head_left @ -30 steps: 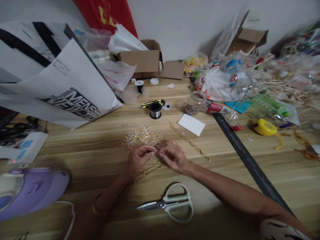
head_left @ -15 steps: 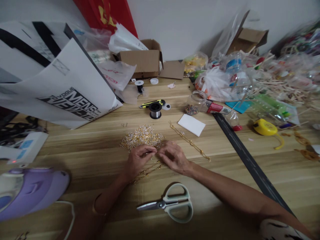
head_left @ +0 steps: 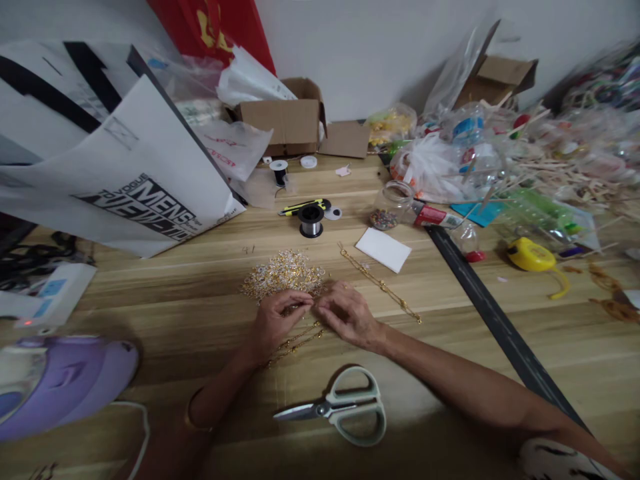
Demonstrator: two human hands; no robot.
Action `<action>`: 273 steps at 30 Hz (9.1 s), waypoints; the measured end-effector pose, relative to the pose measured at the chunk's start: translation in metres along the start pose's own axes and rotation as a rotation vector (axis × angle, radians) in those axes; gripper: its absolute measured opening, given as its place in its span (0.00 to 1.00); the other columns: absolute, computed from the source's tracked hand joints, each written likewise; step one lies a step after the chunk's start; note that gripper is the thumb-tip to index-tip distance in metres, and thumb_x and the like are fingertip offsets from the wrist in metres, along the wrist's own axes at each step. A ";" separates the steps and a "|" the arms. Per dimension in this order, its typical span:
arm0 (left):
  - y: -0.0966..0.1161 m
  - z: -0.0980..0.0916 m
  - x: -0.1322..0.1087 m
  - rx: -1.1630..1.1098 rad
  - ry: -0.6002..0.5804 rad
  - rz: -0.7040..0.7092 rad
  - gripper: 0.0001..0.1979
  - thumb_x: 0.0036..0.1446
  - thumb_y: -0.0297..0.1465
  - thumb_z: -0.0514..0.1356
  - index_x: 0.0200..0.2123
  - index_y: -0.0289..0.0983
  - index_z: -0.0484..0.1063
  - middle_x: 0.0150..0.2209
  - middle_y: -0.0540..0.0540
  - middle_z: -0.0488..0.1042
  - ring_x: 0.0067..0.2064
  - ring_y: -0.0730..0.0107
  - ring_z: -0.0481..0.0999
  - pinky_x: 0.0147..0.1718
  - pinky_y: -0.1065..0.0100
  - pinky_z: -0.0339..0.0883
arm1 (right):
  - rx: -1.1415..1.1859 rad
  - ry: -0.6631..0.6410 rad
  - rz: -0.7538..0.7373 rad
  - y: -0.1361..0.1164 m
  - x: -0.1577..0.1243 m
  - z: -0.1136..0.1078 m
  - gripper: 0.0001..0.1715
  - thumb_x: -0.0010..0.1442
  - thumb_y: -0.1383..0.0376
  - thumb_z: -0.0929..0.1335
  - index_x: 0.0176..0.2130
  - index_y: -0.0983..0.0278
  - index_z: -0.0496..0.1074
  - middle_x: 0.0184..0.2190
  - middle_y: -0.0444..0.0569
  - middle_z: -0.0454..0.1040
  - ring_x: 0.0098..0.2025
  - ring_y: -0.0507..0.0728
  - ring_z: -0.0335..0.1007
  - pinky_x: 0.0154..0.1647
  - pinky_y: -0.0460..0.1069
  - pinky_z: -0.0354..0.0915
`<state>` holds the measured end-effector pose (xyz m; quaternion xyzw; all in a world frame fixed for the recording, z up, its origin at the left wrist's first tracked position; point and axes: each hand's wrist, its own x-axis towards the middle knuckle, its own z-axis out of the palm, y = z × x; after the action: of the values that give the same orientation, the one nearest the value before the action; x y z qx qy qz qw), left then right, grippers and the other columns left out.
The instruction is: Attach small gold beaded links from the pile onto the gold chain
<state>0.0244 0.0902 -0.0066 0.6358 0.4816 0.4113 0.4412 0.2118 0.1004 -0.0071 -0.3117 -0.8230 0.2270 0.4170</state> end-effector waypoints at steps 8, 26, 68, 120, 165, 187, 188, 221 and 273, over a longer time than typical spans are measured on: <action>0.004 0.001 0.000 0.079 0.025 0.051 0.05 0.51 0.29 0.61 0.34 0.35 0.74 0.33 0.45 0.79 0.35 0.69 0.79 0.38 0.69 0.73 | 0.016 0.002 -0.004 0.000 0.000 0.000 0.04 0.60 0.68 0.63 0.32 0.63 0.66 0.27 0.47 0.70 0.31 0.54 0.63 0.37 0.51 0.59; 0.010 0.001 0.000 0.311 0.079 0.345 0.04 0.52 0.26 0.60 0.32 0.36 0.75 0.31 0.46 0.78 0.34 0.70 0.77 0.35 0.70 0.70 | 0.015 -0.008 -0.003 -0.001 0.001 0.000 0.06 0.60 0.67 0.62 0.31 0.64 0.65 0.26 0.47 0.69 0.31 0.53 0.62 0.38 0.50 0.59; 0.015 0.002 0.000 0.267 0.016 0.237 0.05 0.51 0.25 0.60 0.33 0.36 0.75 0.31 0.47 0.79 0.32 0.71 0.78 0.34 0.71 0.71 | -0.001 -0.038 0.036 0.001 0.000 0.001 0.06 0.62 0.67 0.61 0.34 0.64 0.66 0.28 0.48 0.69 0.33 0.54 0.63 0.38 0.50 0.58; 0.014 0.001 0.000 0.321 0.040 0.342 0.04 0.52 0.25 0.60 0.33 0.36 0.75 0.30 0.46 0.79 0.32 0.70 0.77 0.34 0.70 0.70 | 0.009 -0.045 0.019 0.000 0.001 0.000 0.08 0.63 0.66 0.60 0.33 0.64 0.65 0.27 0.48 0.68 0.32 0.54 0.62 0.38 0.50 0.59; 0.009 0.000 0.004 -0.037 -0.057 0.139 0.02 0.49 0.24 0.61 0.26 0.34 0.74 0.29 0.45 0.75 0.32 0.71 0.75 0.33 0.72 0.68 | 0.015 -0.037 -0.003 0.001 0.001 0.000 0.05 0.61 0.68 0.62 0.33 0.64 0.66 0.28 0.47 0.69 0.32 0.53 0.63 0.38 0.50 0.59; 0.010 0.002 0.000 0.068 0.009 0.092 0.04 0.48 0.25 0.62 0.31 0.34 0.73 0.29 0.47 0.77 0.32 0.73 0.77 0.34 0.73 0.71 | 0.050 -0.035 -0.023 0.004 -0.001 0.002 0.02 0.61 0.67 0.64 0.36 0.63 0.67 0.29 0.47 0.72 0.34 0.53 0.65 0.41 0.51 0.61; 0.010 0.002 0.000 0.081 0.015 0.101 0.04 0.48 0.25 0.62 0.31 0.34 0.74 0.29 0.47 0.77 0.32 0.73 0.77 0.34 0.73 0.71 | 0.055 -0.027 -0.020 0.004 -0.001 0.003 0.02 0.61 0.66 0.65 0.36 0.63 0.67 0.29 0.47 0.73 0.34 0.53 0.65 0.41 0.51 0.61; 0.011 0.002 0.000 0.045 0.001 0.066 0.04 0.48 0.26 0.62 0.31 0.34 0.74 0.29 0.46 0.78 0.31 0.71 0.77 0.34 0.72 0.72 | 0.033 -0.035 -0.020 0.003 0.000 0.003 0.02 0.61 0.66 0.64 0.35 0.63 0.66 0.29 0.47 0.72 0.34 0.54 0.66 0.40 0.51 0.61; 0.004 0.000 0.002 0.137 0.038 0.131 0.04 0.50 0.25 0.60 0.31 0.35 0.74 0.29 0.46 0.77 0.31 0.71 0.77 0.32 0.72 0.71 | 0.010 -0.081 0.056 0.004 0.002 0.003 0.06 0.62 0.67 0.62 0.37 0.63 0.69 0.31 0.49 0.73 0.37 0.55 0.66 0.42 0.52 0.61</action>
<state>0.0259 0.0920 -0.0030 0.6867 0.4741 0.4174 0.3598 0.2100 0.1042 -0.0103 -0.3229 -0.8291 0.2553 0.3784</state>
